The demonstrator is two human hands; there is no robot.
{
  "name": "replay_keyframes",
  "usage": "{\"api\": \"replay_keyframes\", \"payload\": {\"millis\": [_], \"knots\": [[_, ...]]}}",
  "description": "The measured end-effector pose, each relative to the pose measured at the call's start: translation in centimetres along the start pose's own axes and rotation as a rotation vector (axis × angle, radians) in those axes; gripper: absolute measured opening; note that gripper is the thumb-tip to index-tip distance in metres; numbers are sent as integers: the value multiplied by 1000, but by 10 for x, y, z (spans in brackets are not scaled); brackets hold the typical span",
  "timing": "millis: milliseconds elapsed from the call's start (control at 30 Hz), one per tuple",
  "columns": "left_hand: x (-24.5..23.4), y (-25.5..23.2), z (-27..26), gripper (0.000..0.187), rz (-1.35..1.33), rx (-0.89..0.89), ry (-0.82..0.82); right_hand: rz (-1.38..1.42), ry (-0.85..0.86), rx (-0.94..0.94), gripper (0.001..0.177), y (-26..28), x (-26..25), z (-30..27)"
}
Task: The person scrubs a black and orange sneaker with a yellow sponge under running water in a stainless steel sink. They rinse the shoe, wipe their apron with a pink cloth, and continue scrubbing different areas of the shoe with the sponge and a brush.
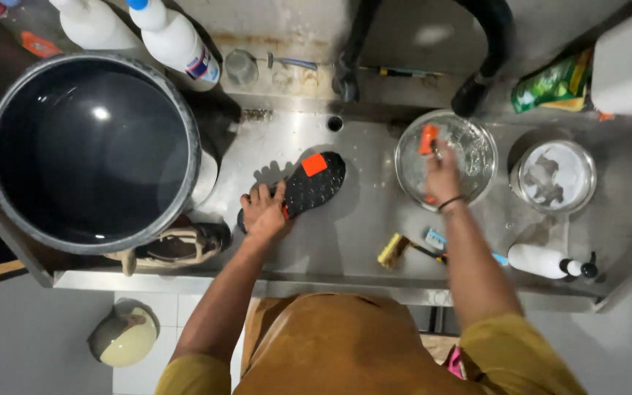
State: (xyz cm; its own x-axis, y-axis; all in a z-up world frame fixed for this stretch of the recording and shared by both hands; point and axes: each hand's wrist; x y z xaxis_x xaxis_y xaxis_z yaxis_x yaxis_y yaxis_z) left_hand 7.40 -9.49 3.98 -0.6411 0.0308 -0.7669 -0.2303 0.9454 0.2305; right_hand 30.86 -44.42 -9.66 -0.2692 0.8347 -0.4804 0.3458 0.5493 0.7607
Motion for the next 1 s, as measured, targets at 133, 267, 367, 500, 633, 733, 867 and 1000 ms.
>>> {"api": "replay_keyframes", "payload": {"millis": [133,267,367,500,633,733,867,1000], "knots": [[27,-13,6,72,3,-29,-190,606,382,119,47,53,97,-43],[11,-6,6,65,-80,56,-70,31,196,84,33,8,206,-15],[21,-6,7,66,-24,72,-190,-153,267,-325,31,41,183,-105],[29,-13,19,64,-47,118,-60,-139,168,64,47,66,162,-68],[24,-10,23,59,-71,135,-8,-319,221,-171,38,84,159,-89],[26,-9,25,62,-66,148,-22,-410,187,-225,39,25,196,-51],[42,-16,34,70,-16,155,-51,-207,304,-282,41,73,183,-97],[48,-18,32,55,-29,58,-350,-18,172,-87,34,75,178,-75]]}}
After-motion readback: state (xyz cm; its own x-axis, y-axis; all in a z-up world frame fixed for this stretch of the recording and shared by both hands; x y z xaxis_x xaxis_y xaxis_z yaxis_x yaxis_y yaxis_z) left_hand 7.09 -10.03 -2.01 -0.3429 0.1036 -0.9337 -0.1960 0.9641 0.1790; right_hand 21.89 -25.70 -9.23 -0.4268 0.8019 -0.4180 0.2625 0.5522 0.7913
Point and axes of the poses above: each hand's wrist, its own z-axis towards the middle knuckle, its own x-axis out of the palm, y = z × x, and after that the axes turned 13 degrees about z, right-handed
